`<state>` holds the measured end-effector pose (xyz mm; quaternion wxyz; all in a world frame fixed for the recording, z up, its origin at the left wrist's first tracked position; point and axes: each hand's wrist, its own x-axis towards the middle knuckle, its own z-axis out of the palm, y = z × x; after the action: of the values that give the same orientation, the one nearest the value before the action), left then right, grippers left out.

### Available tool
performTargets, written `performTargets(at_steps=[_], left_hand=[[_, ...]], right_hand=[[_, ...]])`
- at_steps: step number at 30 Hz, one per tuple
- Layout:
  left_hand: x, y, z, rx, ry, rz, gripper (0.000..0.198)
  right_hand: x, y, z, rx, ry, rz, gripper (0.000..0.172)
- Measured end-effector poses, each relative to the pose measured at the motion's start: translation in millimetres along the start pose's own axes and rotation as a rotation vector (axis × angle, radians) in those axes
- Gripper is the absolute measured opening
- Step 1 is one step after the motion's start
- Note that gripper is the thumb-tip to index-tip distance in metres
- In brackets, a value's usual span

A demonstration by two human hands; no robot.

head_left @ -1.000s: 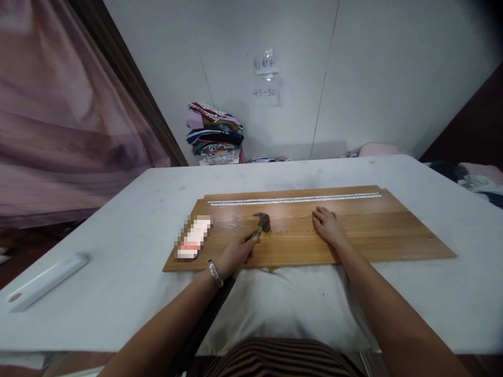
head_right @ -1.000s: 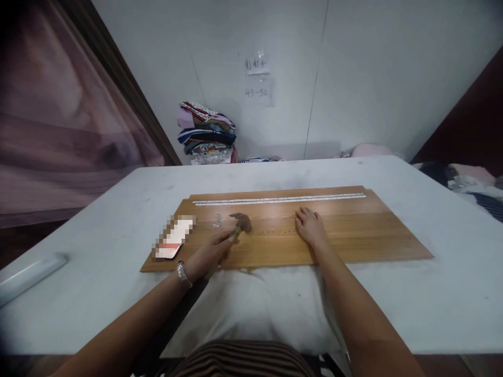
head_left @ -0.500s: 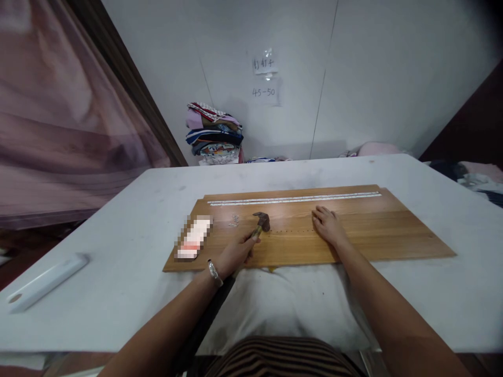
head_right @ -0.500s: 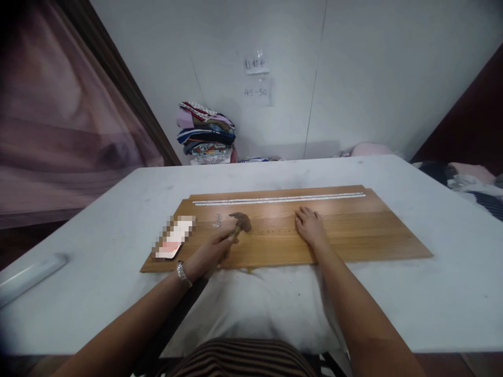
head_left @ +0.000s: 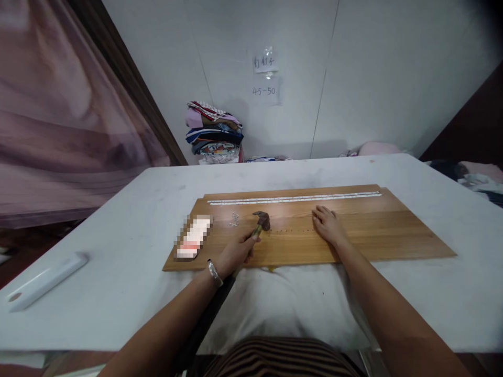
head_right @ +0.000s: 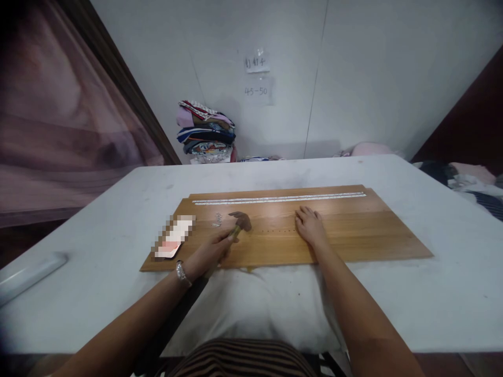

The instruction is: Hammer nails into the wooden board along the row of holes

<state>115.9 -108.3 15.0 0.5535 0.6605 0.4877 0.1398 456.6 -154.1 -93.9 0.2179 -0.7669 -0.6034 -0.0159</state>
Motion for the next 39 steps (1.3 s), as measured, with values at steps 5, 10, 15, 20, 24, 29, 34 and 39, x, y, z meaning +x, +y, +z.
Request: performTargets(at_steps=[5,10,15,20,24,29,34,39], left_hand=[[0.9,0.0,-0.5,-0.019,0.003,0.015,0.05],[0.6,0.5,1.2,0.014,0.009,0.01,0.048],[-1.6,0.8,0.5,-0.001,0.005,0.035,0.049],[-0.4,2.1,-0.1,-0.017,0.006,0.005,0.048],[0.3,0.8,0.8,-0.006,0.014,-0.004,0.045],[-1.8,2.5,-0.1,-0.006,0.007,0.021,0.047],[-2.5,5.4,-0.5,-0.001,0.009,0.005,0.049],[-1.1,2.3,0.1,0.014,-0.003,0.01,0.053]], right_hand=[[0.1,0.7,1.3,0.008,0.014,-0.013,0.04],[0.4,0.7,2.0,0.005,0.022,-0.014,0.041],[0.2,1.3,1.5,0.009,0.01,-0.009,0.041],[0.0,1.8,1.7,0.008,0.012,-0.002,0.041],[0.4,0.8,1.1,-0.002,0.014,-0.001,0.04],[0.1,1.5,1.4,0.008,0.019,-0.02,0.04],[-0.9,1.5,1.9,0.011,0.03,-0.013,0.04],[-0.4,1.5,1.5,0.01,0.024,-0.008,0.04]])
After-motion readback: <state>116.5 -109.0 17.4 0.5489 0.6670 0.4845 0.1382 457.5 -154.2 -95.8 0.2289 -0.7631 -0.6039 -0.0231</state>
